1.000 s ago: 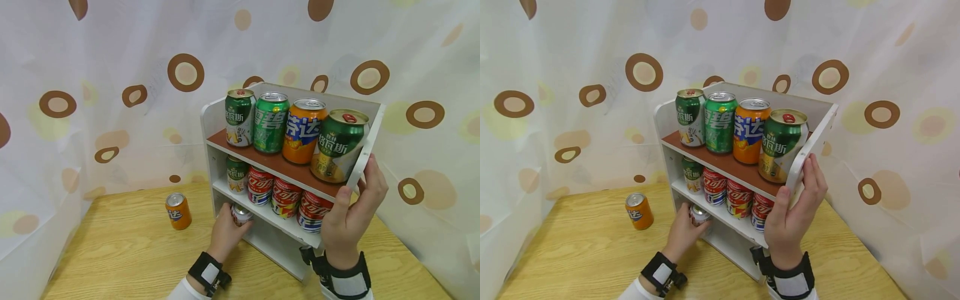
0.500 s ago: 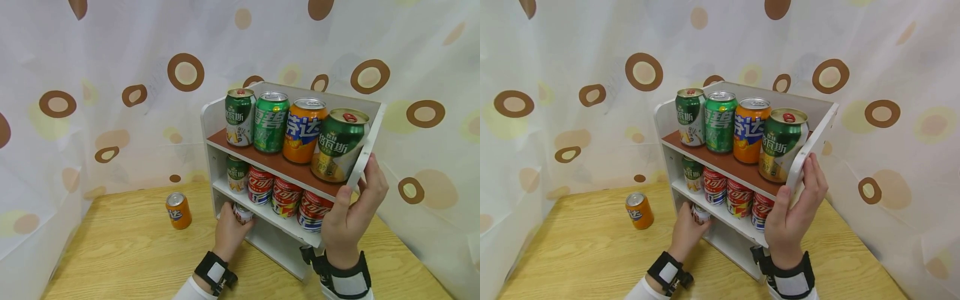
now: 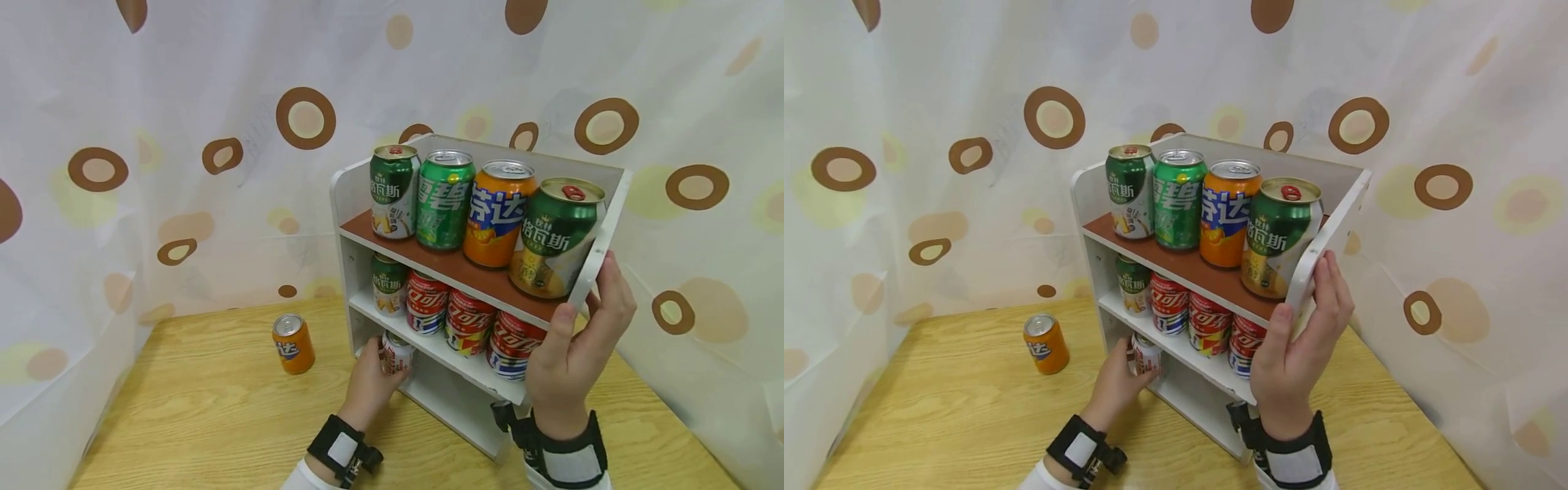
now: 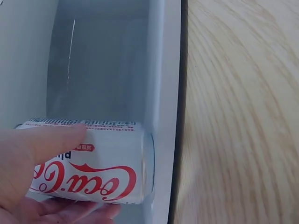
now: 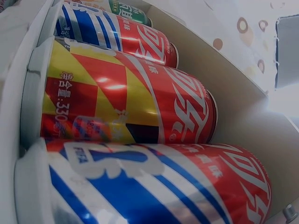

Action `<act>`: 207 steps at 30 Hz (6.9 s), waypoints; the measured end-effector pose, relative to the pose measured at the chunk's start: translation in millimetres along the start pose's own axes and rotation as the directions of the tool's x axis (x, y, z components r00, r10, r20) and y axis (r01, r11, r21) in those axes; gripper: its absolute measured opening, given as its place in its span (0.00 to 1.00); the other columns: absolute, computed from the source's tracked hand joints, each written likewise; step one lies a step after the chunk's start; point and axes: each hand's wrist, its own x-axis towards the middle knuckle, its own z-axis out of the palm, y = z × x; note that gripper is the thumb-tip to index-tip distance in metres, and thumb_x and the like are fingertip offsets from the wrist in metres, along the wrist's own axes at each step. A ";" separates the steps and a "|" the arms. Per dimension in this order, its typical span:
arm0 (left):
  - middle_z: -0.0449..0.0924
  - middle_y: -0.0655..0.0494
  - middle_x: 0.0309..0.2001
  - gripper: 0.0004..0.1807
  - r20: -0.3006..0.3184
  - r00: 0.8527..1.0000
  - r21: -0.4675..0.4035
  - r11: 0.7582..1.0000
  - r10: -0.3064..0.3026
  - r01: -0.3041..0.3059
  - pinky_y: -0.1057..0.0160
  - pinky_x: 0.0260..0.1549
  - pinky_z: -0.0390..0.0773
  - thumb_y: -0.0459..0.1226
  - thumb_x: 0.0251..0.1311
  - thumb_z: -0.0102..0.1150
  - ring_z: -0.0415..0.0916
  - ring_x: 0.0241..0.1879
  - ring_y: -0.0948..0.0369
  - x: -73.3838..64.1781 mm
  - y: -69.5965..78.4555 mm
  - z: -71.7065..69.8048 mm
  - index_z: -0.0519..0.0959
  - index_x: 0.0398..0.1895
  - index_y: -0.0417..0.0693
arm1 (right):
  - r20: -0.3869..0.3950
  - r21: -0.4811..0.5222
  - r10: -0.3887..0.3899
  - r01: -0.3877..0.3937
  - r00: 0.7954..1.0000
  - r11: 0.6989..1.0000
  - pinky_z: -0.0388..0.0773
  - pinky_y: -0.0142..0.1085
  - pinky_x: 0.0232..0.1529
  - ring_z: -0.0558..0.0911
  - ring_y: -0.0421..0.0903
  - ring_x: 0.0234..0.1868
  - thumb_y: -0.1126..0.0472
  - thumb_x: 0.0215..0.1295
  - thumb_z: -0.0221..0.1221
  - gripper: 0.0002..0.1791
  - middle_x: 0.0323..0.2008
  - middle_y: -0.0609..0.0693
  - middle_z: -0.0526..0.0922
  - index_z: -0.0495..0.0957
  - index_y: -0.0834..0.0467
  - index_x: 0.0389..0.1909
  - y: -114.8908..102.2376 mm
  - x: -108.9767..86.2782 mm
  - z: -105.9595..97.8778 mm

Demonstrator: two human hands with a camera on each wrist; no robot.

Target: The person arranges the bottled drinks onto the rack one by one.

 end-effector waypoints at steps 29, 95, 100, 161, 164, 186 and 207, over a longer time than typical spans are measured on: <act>0.80 0.44 0.59 0.37 0.053 0.998 0.043 0.998 0.038 -0.040 0.49 0.59 0.81 0.37 0.56 0.77 0.80 0.59 0.48 -9.6 17.0 27.5 0.69 0.67 0.39 | -0.013 0.005 0.006 -0.006 1.000 1.000 0.67 0.37 0.67 0.67 0.52 0.66 0.48 0.78 0.49 0.34 0.65 0.61 0.70 0.63 0.77 0.64 -2.0 1.4 1.9; 0.81 0.51 0.59 0.42 0.255 0.963 0.238 0.960 0.087 -0.150 0.64 0.51 0.83 0.46 0.56 0.77 0.81 0.54 0.63 -51.9 64.4 95.7 0.68 0.71 0.47 | -0.032 0.055 -0.004 0.006 0.999 0.998 0.70 0.38 0.66 0.67 0.55 0.65 0.47 0.77 0.52 0.35 0.65 0.61 0.71 0.66 0.76 0.64 8.4 -4.1 1.3; 0.79 0.50 0.60 0.42 0.272 0.957 0.239 0.956 0.101 -0.169 0.65 0.52 0.83 0.47 0.58 0.75 0.80 0.55 0.63 -53.1 63.4 94.0 0.66 0.71 0.45 | -0.038 0.053 -0.007 0.009 0.999 0.999 0.70 0.38 0.65 0.67 0.55 0.65 0.48 0.77 0.52 0.34 0.65 0.61 0.71 0.66 0.76 0.64 8.3 -3.6 1.2; 0.47 0.25 0.75 0.54 -0.220 0.959 0.061 0.979 -0.177 0.195 0.32 0.71 0.61 0.44 0.66 0.67 0.53 0.74 0.30 3.1 -67.4 -139.0 0.42 0.79 0.30 | 0.000 0.013 -0.018 0.018 1.000 1.000 0.66 0.36 0.67 0.67 0.51 0.67 0.49 0.79 0.49 0.33 0.66 0.62 0.69 0.63 0.78 0.64 -1.1 0.1 0.8; 0.51 0.24 0.73 0.52 -0.199 0.964 0.048 0.981 -0.176 0.189 0.32 0.71 0.61 0.42 0.66 0.67 0.56 0.73 0.31 7.5 -72.4 -137.8 0.43 0.78 0.28 | 0.002 0.011 -0.022 0.021 1.000 1.000 0.66 0.36 0.67 0.67 0.52 0.67 0.49 0.79 0.49 0.33 0.66 0.63 0.69 0.63 0.78 0.65 -1.3 -0.2 0.8; 0.67 0.28 0.67 0.40 -0.184 0.960 0.049 0.973 -0.211 0.224 0.35 0.67 0.69 0.41 0.65 0.69 0.67 0.69 0.35 17.2 -80.8 -139.5 0.58 0.69 0.30 | -0.002 0.004 -0.018 0.018 1.000 1.000 0.66 0.36 0.67 0.67 0.51 0.67 0.44 0.79 0.50 0.37 0.66 0.63 0.69 0.62 0.77 0.65 1.6 -0.5 -0.7; 0.73 0.35 0.66 0.39 -0.094 0.979 -0.050 0.983 -0.180 0.176 0.38 0.65 0.74 0.46 0.62 0.72 0.74 0.65 0.40 2.0 -49.1 -106.6 0.64 0.67 0.36 | 0.001 0.006 -0.015 0.015 1.000 1.000 0.66 0.37 0.67 0.67 0.51 0.66 0.46 0.79 0.50 0.37 0.66 0.62 0.69 0.63 0.78 0.65 0.4 -0.9 0.3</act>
